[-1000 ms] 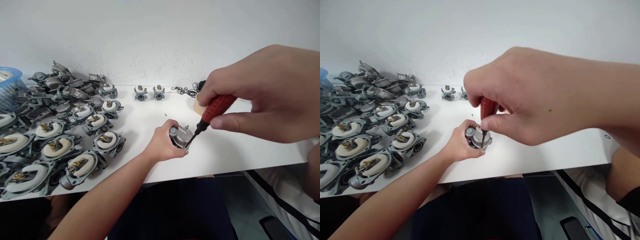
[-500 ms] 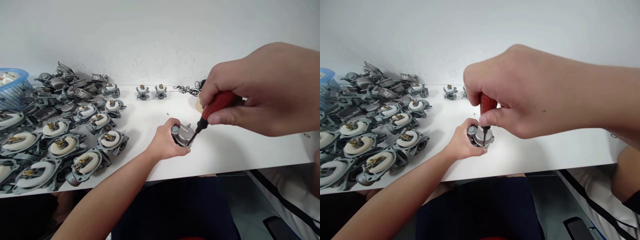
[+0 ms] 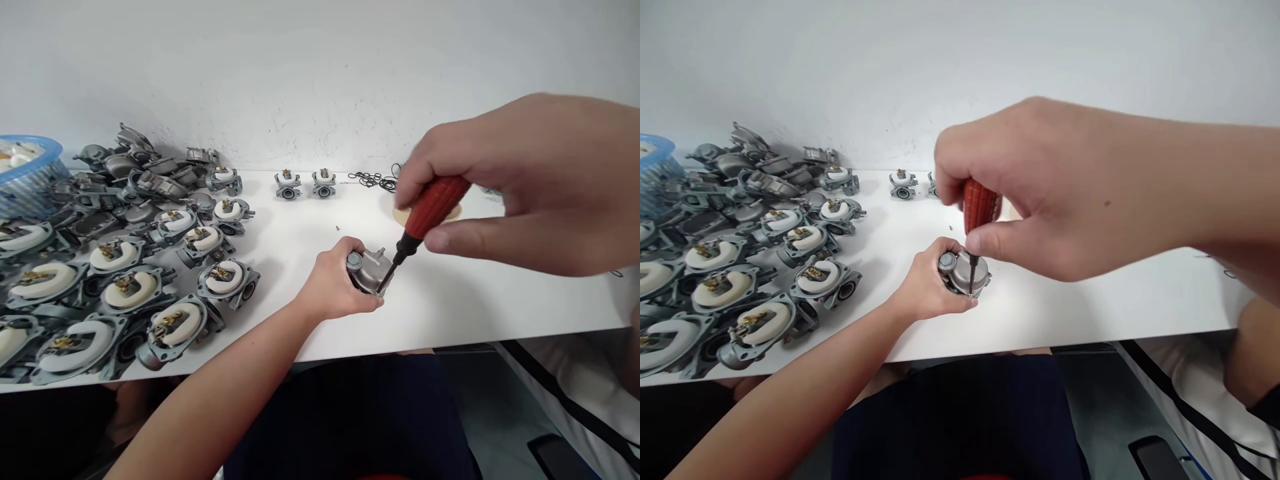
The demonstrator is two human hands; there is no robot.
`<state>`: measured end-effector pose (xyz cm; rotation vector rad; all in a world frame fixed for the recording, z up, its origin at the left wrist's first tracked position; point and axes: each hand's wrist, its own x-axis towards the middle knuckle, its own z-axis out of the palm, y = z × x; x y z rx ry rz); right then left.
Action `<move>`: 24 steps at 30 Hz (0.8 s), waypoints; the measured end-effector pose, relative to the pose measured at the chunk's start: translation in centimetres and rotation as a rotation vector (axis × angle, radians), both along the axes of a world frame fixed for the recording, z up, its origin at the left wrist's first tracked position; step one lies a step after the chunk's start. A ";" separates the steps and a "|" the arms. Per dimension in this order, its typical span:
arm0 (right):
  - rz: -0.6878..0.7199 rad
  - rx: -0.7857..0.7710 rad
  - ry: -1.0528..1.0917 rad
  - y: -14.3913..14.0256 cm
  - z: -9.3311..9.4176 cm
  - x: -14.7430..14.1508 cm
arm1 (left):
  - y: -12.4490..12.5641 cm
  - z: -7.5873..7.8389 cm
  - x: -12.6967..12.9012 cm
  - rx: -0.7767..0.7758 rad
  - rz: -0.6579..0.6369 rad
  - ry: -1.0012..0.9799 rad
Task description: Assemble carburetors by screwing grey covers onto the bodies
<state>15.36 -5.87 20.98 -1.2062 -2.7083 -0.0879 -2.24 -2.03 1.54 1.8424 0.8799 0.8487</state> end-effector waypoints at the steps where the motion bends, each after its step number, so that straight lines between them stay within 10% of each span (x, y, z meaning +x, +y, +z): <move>1: 0.057 0.009 -0.012 0.0 0.0 0.0 | 0.0 0.0 0.0 0.004 0.000 0.000; 24: -0.069 -0.039 0.187 -1.3 -1.1 0.9 | 0.0 0.0 0.0 0.023 0.027 0.029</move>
